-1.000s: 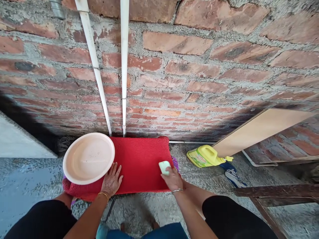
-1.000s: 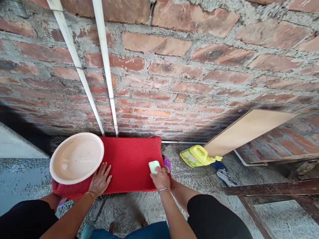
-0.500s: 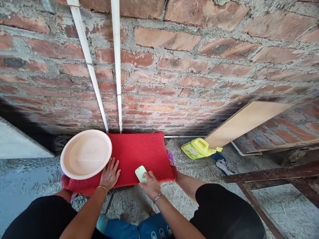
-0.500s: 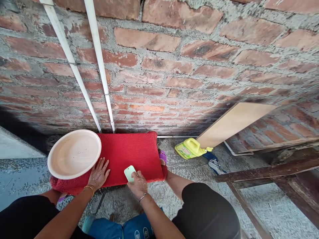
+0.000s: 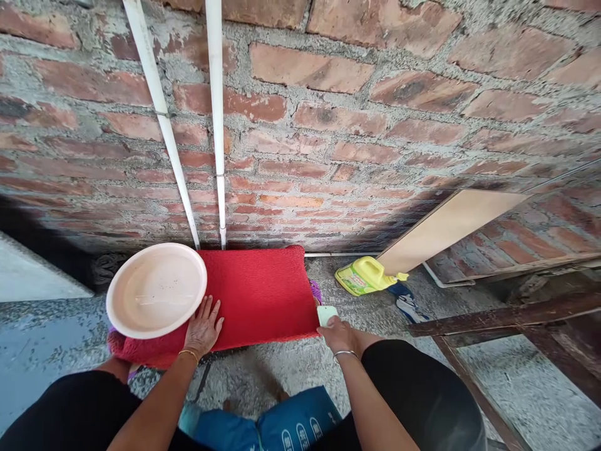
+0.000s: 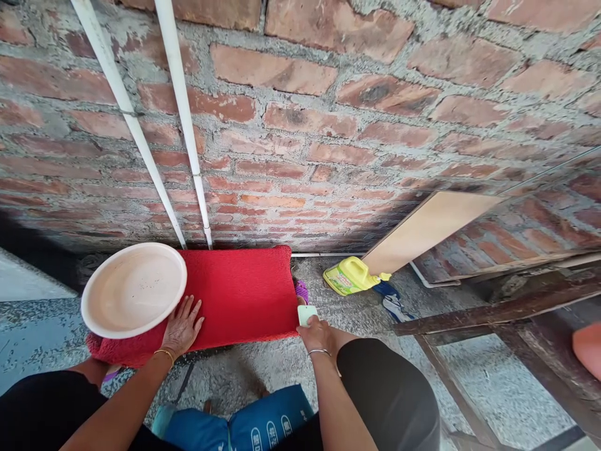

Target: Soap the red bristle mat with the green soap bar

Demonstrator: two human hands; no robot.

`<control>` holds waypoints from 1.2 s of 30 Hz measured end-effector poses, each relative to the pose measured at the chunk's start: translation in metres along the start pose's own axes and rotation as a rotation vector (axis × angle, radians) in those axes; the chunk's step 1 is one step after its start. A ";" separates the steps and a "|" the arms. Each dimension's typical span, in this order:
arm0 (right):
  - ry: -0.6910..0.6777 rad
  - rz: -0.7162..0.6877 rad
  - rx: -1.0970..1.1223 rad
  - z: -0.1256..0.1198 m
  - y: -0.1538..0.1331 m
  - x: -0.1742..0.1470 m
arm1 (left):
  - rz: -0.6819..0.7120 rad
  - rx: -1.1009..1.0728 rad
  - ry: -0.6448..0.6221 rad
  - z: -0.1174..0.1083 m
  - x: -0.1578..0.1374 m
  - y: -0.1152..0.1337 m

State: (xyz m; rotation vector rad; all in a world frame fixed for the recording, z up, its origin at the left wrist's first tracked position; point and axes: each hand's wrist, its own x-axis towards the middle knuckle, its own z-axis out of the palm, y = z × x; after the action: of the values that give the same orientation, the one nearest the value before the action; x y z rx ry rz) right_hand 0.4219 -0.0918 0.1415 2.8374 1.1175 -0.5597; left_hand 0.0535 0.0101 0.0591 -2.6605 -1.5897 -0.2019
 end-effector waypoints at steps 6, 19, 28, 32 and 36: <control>-0.080 0.015 0.021 -0.008 -0.008 -0.004 | 0.006 -0.002 0.021 0.003 0.000 0.000; -0.171 -0.359 0.090 0.029 -0.160 -0.045 | -0.026 0.027 0.084 0.012 -0.004 -0.002; -0.176 -0.485 -0.029 0.028 -0.183 -0.034 | -0.046 -0.009 0.093 0.015 -0.025 -0.026; -0.141 -0.178 -0.058 -0.002 -0.124 0.001 | -0.026 -0.007 0.088 0.018 -0.039 -0.035; -0.116 -0.013 -0.089 -0.019 -0.112 0.005 | -0.044 0.008 0.092 0.019 -0.051 -0.041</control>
State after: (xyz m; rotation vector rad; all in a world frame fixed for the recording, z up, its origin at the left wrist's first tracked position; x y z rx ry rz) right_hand 0.3560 -0.0025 0.1677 2.6869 1.1118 -0.6491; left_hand -0.0046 -0.0137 0.0326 -2.5718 -1.6187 -0.3131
